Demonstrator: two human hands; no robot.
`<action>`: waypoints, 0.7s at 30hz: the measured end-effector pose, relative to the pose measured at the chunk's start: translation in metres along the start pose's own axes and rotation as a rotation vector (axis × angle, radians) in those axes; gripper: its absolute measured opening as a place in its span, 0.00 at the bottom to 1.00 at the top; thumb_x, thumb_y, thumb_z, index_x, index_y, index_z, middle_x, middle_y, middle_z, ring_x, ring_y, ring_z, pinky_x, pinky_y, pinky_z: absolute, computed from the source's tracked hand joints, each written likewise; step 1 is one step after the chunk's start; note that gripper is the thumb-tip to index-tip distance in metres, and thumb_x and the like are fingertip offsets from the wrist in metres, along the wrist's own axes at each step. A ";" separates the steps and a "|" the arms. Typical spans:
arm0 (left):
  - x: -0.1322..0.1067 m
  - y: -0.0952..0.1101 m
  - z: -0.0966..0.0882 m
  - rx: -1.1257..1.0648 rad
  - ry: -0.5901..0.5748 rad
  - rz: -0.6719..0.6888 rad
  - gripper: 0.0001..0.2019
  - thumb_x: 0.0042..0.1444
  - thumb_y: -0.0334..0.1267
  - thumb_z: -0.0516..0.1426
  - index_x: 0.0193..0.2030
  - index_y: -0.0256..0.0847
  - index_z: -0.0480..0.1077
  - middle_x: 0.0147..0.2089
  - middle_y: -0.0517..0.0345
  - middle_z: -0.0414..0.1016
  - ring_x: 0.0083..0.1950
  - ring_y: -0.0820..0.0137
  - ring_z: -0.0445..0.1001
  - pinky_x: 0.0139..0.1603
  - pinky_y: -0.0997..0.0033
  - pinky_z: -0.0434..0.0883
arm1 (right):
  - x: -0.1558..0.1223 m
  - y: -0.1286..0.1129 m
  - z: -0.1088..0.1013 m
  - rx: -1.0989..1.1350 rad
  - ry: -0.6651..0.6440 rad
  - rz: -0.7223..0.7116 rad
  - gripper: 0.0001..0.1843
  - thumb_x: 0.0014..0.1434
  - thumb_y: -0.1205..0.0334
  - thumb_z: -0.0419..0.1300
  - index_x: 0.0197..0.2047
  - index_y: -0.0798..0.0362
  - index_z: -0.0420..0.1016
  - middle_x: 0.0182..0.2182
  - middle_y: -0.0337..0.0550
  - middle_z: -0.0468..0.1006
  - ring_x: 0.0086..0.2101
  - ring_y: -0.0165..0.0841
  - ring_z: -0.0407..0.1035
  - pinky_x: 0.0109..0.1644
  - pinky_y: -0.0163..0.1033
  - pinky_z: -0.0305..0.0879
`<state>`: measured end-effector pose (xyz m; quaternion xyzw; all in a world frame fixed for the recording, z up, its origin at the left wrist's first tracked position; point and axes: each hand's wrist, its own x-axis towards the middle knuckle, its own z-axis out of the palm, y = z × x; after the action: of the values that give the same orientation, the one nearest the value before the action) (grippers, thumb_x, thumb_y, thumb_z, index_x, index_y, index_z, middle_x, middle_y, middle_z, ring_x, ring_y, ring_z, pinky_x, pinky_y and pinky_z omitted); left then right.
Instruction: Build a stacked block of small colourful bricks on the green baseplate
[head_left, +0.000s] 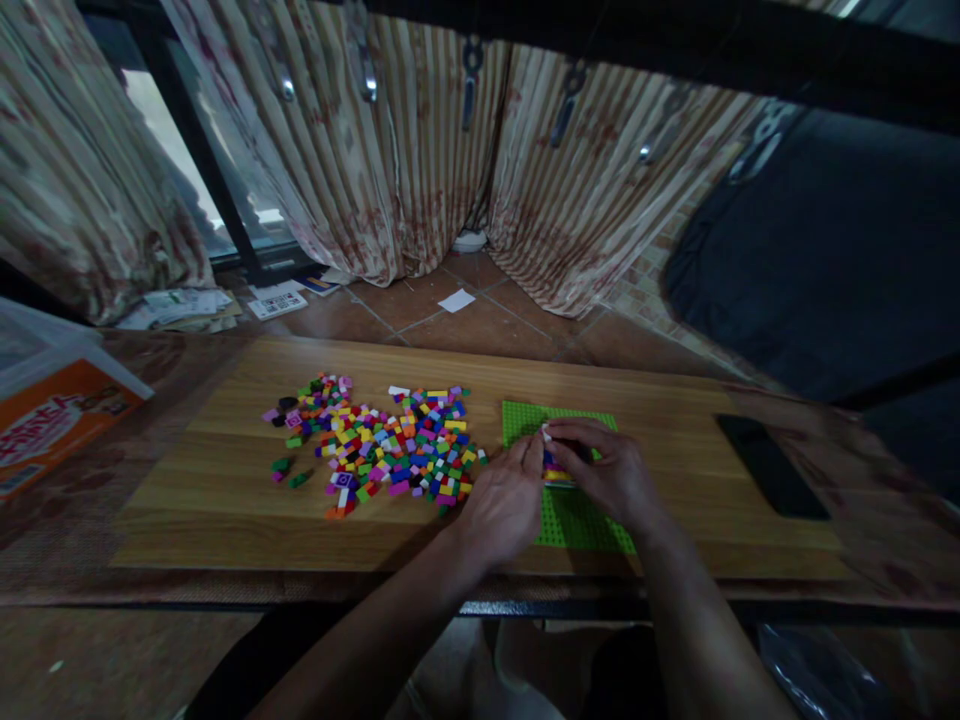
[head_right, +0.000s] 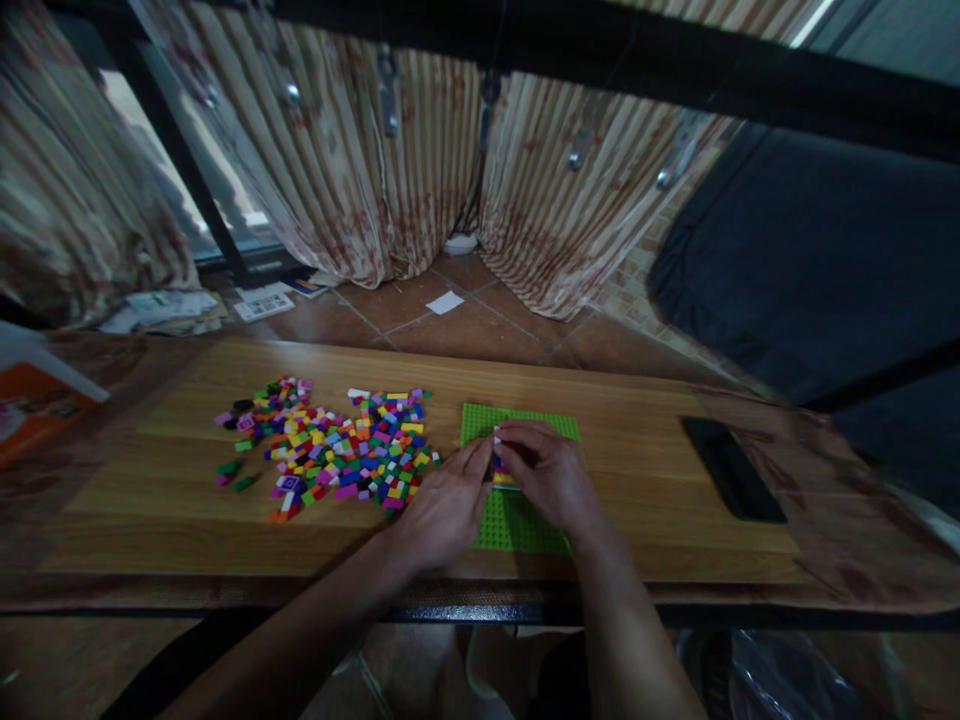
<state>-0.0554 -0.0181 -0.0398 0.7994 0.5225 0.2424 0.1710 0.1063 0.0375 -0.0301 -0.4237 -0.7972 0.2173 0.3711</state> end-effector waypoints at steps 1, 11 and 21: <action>0.000 0.000 0.000 0.007 0.005 0.005 0.26 0.59 0.28 0.47 0.65 0.26 0.53 0.62 0.36 0.65 0.63 0.57 0.66 0.63 0.58 0.66 | 0.000 0.001 0.000 0.009 0.001 0.007 0.08 0.58 0.59 0.62 0.40 0.48 0.80 0.42 0.45 0.81 0.44 0.36 0.75 0.51 0.45 0.72; 0.000 -0.001 0.002 0.003 -0.007 0.003 0.26 0.60 0.29 0.46 0.65 0.28 0.52 0.63 0.37 0.65 0.63 0.58 0.65 0.63 0.59 0.66 | -0.002 0.002 0.001 0.063 0.004 0.036 0.08 0.58 0.58 0.63 0.40 0.48 0.82 0.43 0.46 0.82 0.44 0.36 0.75 0.51 0.45 0.72; -0.002 0.001 0.000 -0.054 -0.021 0.003 0.27 0.59 0.30 0.47 0.66 0.27 0.51 0.64 0.37 0.63 0.63 0.59 0.65 0.64 0.62 0.64 | -0.005 0.005 0.006 0.105 0.023 0.111 0.09 0.57 0.55 0.63 0.40 0.46 0.82 0.43 0.44 0.82 0.45 0.37 0.75 0.52 0.46 0.71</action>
<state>-0.0557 -0.0201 -0.0394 0.7979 0.5126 0.2482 0.1975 0.1061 0.0363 -0.0393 -0.4497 -0.7559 0.2740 0.3891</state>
